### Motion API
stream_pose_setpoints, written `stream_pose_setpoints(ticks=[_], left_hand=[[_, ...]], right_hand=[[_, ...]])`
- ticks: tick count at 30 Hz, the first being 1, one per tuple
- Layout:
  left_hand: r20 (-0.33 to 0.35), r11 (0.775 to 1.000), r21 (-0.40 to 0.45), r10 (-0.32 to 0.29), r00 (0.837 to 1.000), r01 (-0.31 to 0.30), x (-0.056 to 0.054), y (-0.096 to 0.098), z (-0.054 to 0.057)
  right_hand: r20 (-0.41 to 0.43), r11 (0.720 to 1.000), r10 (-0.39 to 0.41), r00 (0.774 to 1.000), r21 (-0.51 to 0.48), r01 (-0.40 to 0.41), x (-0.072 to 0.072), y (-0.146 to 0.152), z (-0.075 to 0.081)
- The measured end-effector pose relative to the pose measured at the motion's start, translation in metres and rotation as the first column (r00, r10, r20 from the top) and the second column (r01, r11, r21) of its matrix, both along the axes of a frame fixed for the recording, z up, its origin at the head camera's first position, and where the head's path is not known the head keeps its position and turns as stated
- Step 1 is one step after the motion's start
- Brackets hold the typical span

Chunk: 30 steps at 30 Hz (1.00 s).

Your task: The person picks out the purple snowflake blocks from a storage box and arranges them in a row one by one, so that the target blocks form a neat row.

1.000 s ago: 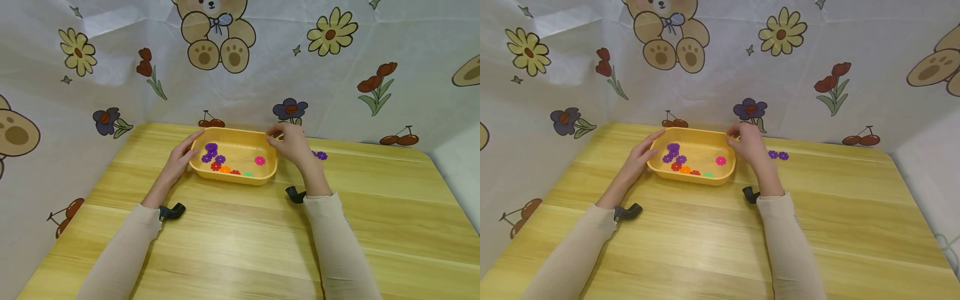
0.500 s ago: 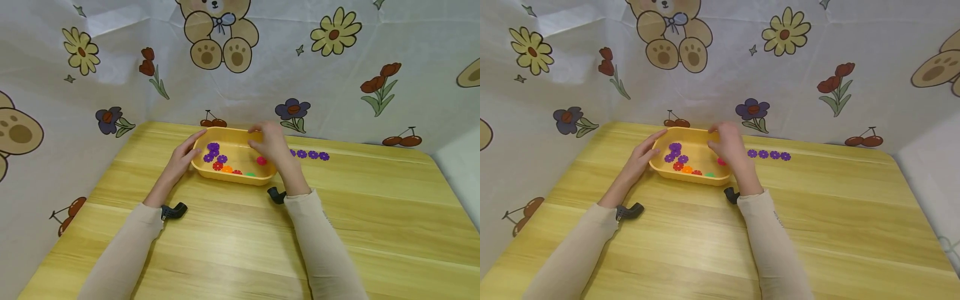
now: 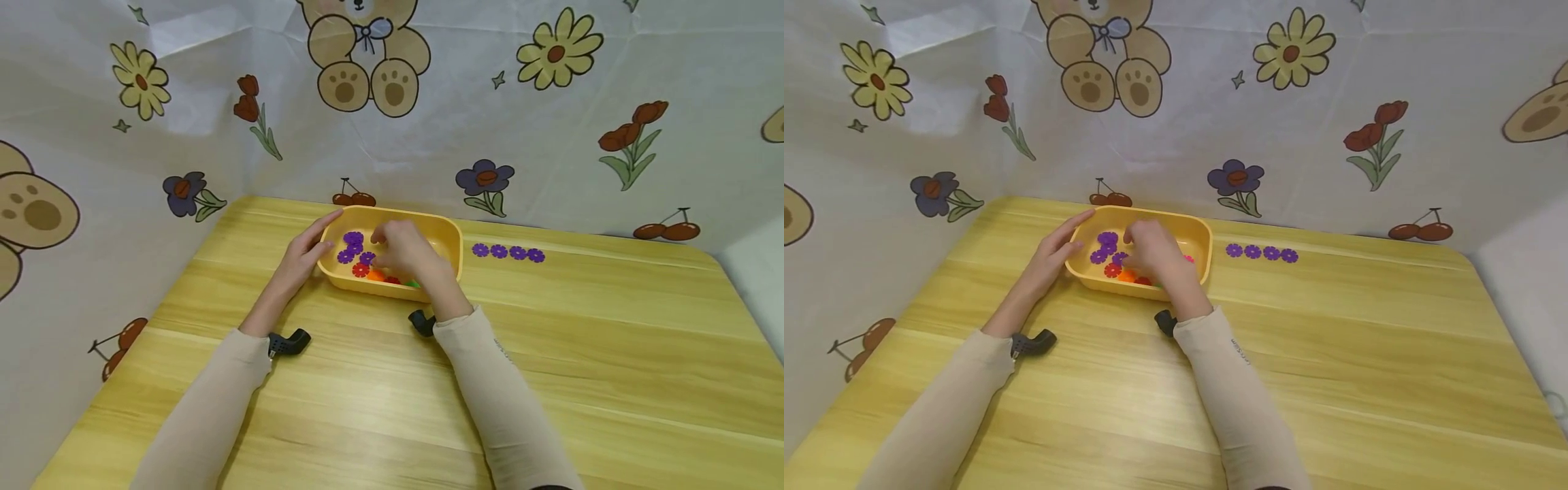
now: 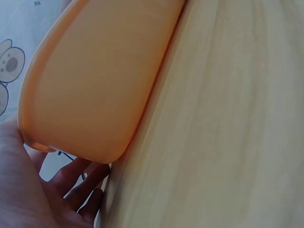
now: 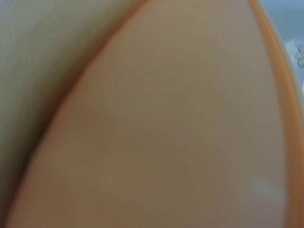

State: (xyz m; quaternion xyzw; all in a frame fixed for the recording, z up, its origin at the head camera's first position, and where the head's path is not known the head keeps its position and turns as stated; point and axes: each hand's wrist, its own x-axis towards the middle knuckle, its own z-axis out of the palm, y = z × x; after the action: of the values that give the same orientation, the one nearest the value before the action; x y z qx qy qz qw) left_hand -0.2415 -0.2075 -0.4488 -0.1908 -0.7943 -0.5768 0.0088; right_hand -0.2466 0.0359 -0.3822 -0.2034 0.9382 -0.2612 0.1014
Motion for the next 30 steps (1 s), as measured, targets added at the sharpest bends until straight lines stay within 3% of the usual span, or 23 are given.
stream_pose_setpoints(ticks=[5,18,30], left_hand=[[0.01,1.0,0.002,-0.005,1.0,0.005,-0.001,0.003,-0.001],[0.012,1.0,0.0,0.002,1.0,-0.002,-0.002,0.005,-0.002],[0.02,1.0,-0.017,0.023,1.0,-0.023,-0.001,-0.001,-0.002]], right_hand=[[-0.022,0.999,0.019,1.0,0.041,-0.018,0.0,-0.007,-0.008],[-0.069,0.994,0.111,0.991,0.025,-0.11,-0.002,-0.01,-0.014],[-0.132,0.998,0.04,0.99,-0.035,-0.045,0.001,-0.003,-0.009]])
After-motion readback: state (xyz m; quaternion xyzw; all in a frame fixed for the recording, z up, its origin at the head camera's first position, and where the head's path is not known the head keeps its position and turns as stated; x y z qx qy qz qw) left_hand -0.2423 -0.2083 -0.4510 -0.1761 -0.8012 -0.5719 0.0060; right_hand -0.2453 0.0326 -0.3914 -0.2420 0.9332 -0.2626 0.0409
